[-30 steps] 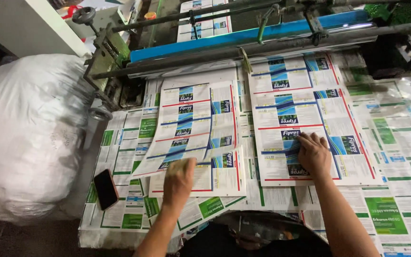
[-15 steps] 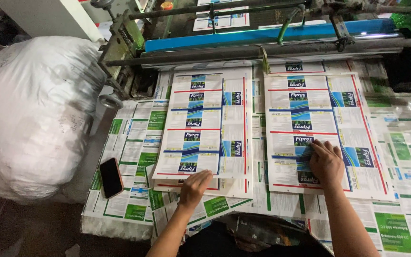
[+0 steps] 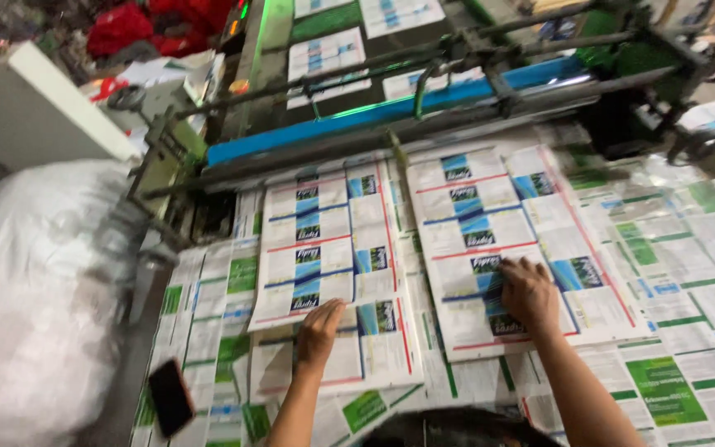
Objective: Operating a semi-automated flatbed printing machine by placing and aligning sheets on the conveyor belt.
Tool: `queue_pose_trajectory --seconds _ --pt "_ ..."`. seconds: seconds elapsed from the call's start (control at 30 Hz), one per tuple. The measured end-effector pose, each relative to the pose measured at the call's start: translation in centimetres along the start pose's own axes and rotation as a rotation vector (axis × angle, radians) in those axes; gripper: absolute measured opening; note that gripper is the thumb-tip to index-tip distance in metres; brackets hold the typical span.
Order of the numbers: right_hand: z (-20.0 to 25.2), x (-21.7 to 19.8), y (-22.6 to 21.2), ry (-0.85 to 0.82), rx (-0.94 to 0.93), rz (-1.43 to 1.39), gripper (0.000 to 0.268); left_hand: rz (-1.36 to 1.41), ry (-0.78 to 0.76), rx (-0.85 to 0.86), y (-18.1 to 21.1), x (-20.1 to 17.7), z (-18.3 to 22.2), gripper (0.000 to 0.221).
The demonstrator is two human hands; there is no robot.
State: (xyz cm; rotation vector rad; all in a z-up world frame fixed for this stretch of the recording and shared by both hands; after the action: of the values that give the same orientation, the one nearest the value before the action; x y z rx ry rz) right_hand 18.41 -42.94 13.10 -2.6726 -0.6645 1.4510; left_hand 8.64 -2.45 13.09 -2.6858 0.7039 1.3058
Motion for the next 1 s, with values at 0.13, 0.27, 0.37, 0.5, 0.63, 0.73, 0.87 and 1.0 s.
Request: queue_pose_trajectory --seconds 0.13,0.27,0.37,0.5,0.63,0.73,0.87,1.0 --pt "-0.5 0.2 0.6 0.013 0.042 -0.075 0.025 0.022 0.011 0.042 -2.8 3.2 -1.3 0.030" --pt "-1.0 -0.6 0.4 -0.008 0.057 -0.028 0.028 -0.018 -0.150 -0.157 -3.2 5.1 -3.1 0.027" --pt "-1.1 -1.3 0.0 0.038 0.020 -0.065 0.030 0.011 -0.291 -0.343 -2.6 4.6 -2.0 0.030" --pt "-1.1 -1.2 0.3 -0.115 0.105 -0.086 0.027 0.106 -0.417 -0.303 -0.3 4.9 1.5 0.031" --pt "-0.2 1.2 1.3 -0.088 0.091 -0.023 0.030 0.030 -0.325 -0.131 1.9 5.0 7.0 0.024" --pt "0.8 3.6 3.1 0.023 0.062 -0.070 0.028 0.118 -0.390 -0.258 4.0 2.6 8.1 0.031" --pt "0.1 3.5 2.2 -0.180 -0.094 0.132 0.034 0.228 -0.279 -0.375 4.9 0.1 8.6 0.042" --pt "4.4 2.9 2.5 -0.457 -0.114 0.049 0.038 0.260 -0.313 -0.319 6.5 -1.8 8.5 0.061"
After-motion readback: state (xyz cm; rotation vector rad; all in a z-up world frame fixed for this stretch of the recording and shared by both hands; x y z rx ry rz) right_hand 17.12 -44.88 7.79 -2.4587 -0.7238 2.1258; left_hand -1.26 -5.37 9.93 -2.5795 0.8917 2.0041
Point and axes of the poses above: each hand's wrist, its own z-axis away from the middle knuckle, its own x-axis out of the palm, y = z × x, the point moved 8 cm from there along -z, towards the middle knuckle
